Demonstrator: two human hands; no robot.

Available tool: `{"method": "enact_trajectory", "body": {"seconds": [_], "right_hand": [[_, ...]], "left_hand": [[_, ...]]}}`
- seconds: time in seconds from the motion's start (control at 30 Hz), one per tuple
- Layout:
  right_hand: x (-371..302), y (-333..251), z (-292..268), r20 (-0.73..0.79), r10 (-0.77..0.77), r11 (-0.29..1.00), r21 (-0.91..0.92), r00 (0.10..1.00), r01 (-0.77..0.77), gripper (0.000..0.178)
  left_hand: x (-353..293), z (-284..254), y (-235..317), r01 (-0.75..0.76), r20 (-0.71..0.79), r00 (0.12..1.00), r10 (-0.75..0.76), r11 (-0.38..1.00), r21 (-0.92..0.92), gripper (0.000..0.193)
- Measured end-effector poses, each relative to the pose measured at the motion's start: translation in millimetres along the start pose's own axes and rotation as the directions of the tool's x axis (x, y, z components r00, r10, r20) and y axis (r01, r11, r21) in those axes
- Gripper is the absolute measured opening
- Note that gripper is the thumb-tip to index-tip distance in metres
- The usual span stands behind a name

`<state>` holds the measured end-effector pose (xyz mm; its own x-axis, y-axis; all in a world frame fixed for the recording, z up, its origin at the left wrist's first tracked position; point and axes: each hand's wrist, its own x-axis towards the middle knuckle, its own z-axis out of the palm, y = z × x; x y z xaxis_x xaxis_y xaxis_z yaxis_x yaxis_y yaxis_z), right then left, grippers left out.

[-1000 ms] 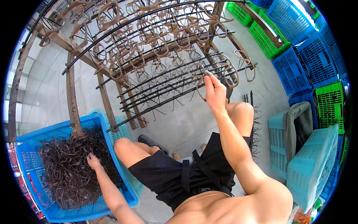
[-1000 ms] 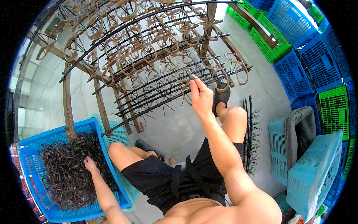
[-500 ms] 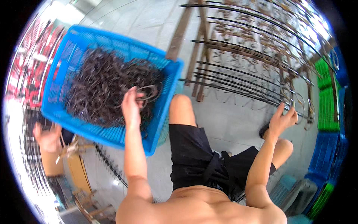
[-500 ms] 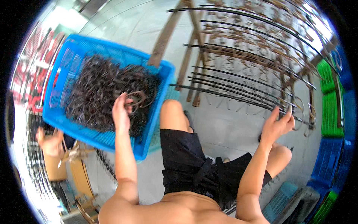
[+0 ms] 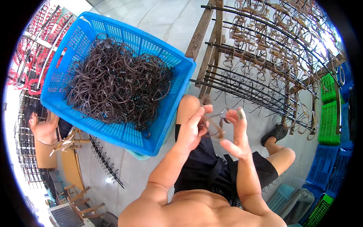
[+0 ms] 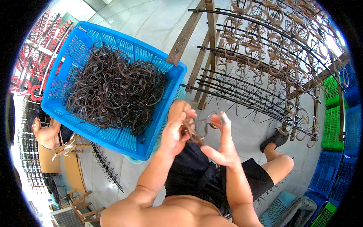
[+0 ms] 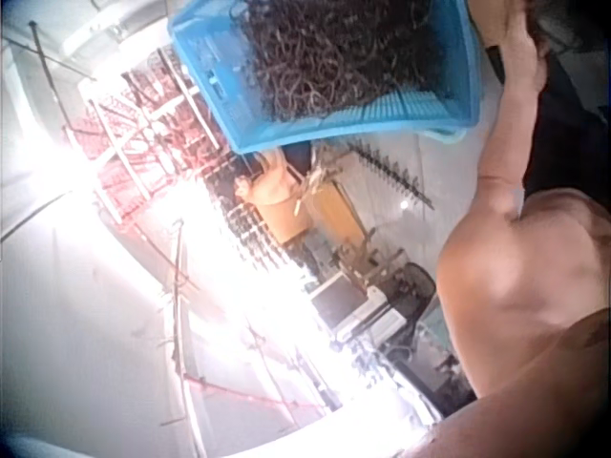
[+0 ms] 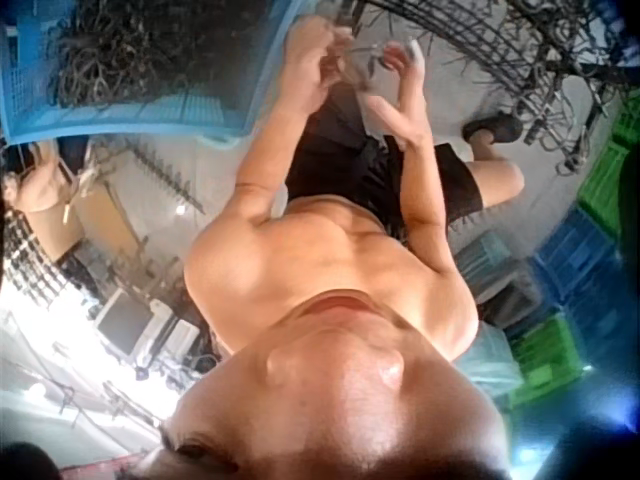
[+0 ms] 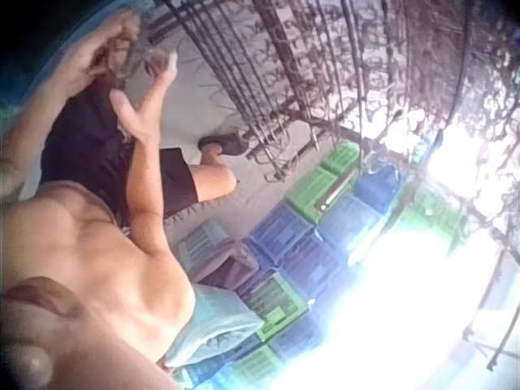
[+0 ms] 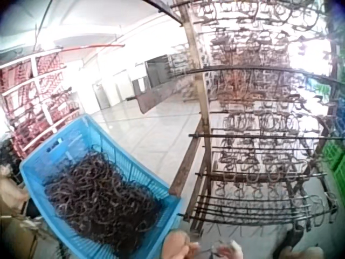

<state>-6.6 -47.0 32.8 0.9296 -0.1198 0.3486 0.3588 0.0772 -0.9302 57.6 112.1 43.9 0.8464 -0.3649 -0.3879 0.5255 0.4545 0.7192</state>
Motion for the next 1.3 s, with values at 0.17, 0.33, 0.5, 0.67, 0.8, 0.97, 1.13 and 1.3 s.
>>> {"method": "enact_trajectory", "body": {"seconds": [0.17,0.33,0.5,0.67,0.8,0.97,1.13,1.3], "right_hand": [[-9,-9,-37,0.105,-0.025,0.818,-0.57,0.994,0.081,0.055],[-10,-7,-56,0.305,-0.042,0.687,-0.683,0.951,0.249,0.046],[-30,-21,-79,0.307,-0.019,0.762,-0.612,0.952,0.212,0.049],[-44,-10,-83,0.225,0.013,0.761,-0.634,0.974,0.137,0.057],[-44,-12,-83,0.113,0.035,0.78,-0.624,0.993,0.043,0.043],[-37,4,-91,-0.478,0.066,0.916,-0.32,0.876,-0.244,0.027],[-4,21,-123,-0.895,-0.007,0.996,-0.045,0.445,-0.076,0.018],[21,40,-133,-0.945,0.087,0.985,0.034,0.315,-0.169,0.016]], "left_hand": [[7,7,-31,0.348,0.133,0.933,-0.335,0.932,-0.1,0.032],[5,18,-51,0.526,0.225,0.839,-0.495,0.844,-0.104,0.024],[12,25,-69,0.633,0.32,0.733,-0.6,0.774,-0.001,0.037],[16,41,-75,0.635,0.616,0.575,-0.538,0.768,0.078,0.046],[6,74,-72,0.594,0.233,0.758,-0.609,0.792,0.138,0.05],[6,73,-85,0.333,0.257,0.871,-0.419,0.888,0.317,0.03],[15,35,-89,-0.217,0.232,0.971,0.055,0.61,0.763,0.029],[16,-6,-71,-0.18,0.18,0.983,0.041,0.424,0.887,0.016]]}}
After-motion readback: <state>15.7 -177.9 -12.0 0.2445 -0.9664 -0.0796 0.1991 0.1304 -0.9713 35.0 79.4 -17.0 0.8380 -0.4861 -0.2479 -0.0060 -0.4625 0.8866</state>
